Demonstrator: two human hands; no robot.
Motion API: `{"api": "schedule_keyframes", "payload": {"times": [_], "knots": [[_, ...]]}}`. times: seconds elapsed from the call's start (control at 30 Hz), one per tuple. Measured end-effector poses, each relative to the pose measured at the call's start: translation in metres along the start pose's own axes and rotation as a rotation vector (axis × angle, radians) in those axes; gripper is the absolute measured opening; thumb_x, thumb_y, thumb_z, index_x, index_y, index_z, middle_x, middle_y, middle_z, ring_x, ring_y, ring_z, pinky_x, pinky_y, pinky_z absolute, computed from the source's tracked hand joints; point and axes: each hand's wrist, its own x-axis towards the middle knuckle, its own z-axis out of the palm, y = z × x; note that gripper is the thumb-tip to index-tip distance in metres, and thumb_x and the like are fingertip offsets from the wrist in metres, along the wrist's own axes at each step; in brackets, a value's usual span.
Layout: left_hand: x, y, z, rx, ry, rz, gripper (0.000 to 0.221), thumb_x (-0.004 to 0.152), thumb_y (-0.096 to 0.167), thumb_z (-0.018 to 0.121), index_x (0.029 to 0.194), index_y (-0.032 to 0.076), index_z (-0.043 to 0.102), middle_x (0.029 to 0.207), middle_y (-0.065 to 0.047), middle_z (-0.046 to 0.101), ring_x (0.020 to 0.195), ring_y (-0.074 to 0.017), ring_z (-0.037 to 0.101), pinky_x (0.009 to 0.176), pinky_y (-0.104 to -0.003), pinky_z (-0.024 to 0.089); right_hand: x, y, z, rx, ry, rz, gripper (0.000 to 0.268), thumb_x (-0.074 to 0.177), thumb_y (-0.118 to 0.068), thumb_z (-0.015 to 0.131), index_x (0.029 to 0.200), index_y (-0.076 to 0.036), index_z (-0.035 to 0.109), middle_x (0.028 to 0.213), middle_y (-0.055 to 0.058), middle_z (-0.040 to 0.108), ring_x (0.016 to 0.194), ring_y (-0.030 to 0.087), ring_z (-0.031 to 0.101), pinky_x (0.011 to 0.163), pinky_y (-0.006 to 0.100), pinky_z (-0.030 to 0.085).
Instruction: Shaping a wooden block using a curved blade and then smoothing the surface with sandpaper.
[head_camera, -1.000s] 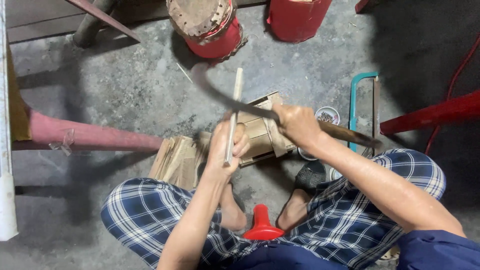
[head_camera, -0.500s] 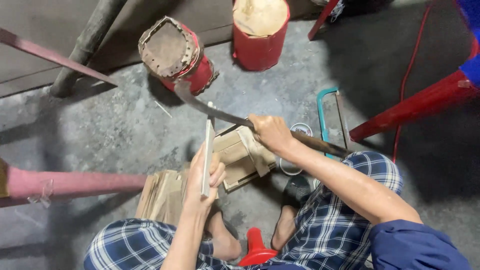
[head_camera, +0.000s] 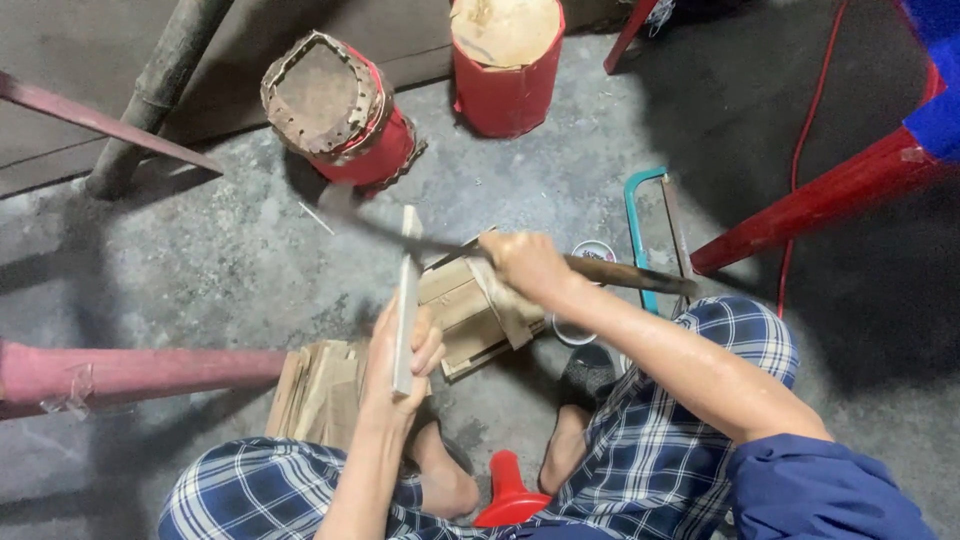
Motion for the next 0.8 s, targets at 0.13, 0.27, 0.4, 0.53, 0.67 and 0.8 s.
{"api": "schedule_keyframes", "payload": {"times": [0.13, 0.27, 0.4, 0.53, 0.67, 0.8], "knots": [[-0.009, 0.005, 0.02, 0.073, -0.043, -0.018, 0.042, 0.111, 0.022, 0.024, 0.142, 0.001, 0.042, 0.051, 0.009, 0.036, 0.029, -0.002, 0.035, 0.025, -0.016, 0.027, -0.004, 0.019, 0.01, 0.019, 0.043, 0.107, 0.015, 0.089, -0.024, 0.059, 0.101, -0.016, 0.063, 0.067, 0.01, 0.066, 0.067, 0.038, 0.07, 0.058, 0.05, 0.057], [0.005, -0.001, -0.007, -0.135, -0.086, 0.021, 0.027, 0.112, 0.021, 0.03, 0.102, 0.006, 0.049, 0.053, 0.003, 0.032, 0.029, -0.0061, 0.033, 0.026, -0.018, 0.024, -0.015, -0.001, 0.011, -0.052, 0.032, -0.043, 0.014, 0.087, -0.018, 0.063, 0.1, -0.016, 0.063, 0.069, 0.01, 0.066, 0.07, 0.036, 0.071, 0.058, 0.049, 0.057], [-0.004, 0.007, -0.001, -0.18, -0.151, 0.031, 0.035, 0.107, 0.015, 0.04, 0.073, 0.013, 0.046, 0.054, 0.002, 0.031, 0.031, -0.0077, 0.032, 0.029, -0.02, 0.022, -0.017, 0.002, 0.012, -0.14, -0.008, -0.118, 0.05, 0.073, -0.019, 0.076, 0.121, -0.016, 0.061, 0.077, 0.007, 0.071, 0.077, 0.032, 0.074, 0.065, 0.048, 0.06], [-0.002, 0.003, -0.006, -0.097, -0.122, 0.021, 0.025, 0.111, 0.018, 0.034, 0.121, 0.003, 0.049, 0.051, 0.002, 0.032, 0.028, -0.0061, 0.032, 0.026, -0.019, 0.025, -0.009, 0.002, 0.003, -0.137, 0.014, 0.035, 0.013, 0.089, -0.023, 0.062, 0.101, -0.018, 0.062, 0.068, 0.01, 0.066, 0.068, 0.035, 0.071, 0.058, 0.048, 0.057], [0.0, 0.004, -0.009, -0.076, -0.1, 0.0, 0.023, 0.112, 0.023, 0.032, 0.103, 0.009, 0.048, 0.052, 0.004, 0.036, 0.029, -0.0051, 0.035, 0.026, -0.018, 0.026, -0.01, -0.003, 0.012, -0.135, 0.041, -0.01, 0.015, 0.082, -0.023, 0.067, 0.095, -0.019, 0.061, 0.064, 0.005, 0.065, 0.067, 0.031, 0.072, 0.058, 0.046, 0.058], [-0.001, 0.007, 0.005, -0.04, -0.074, -0.03, 0.026, 0.111, 0.026, 0.031, 0.121, 0.007, 0.046, 0.05, 0.004, 0.03, 0.026, -0.0073, 0.03, 0.024, -0.019, 0.025, -0.001, 0.01, 0.018, -0.088, 0.107, 0.032, 0.013, 0.085, -0.03, 0.069, 0.089, -0.019, 0.063, 0.061, 0.003, 0.065, 0.062, 0.029, 0.072, 0.054, 0.042, 0.057]]}}
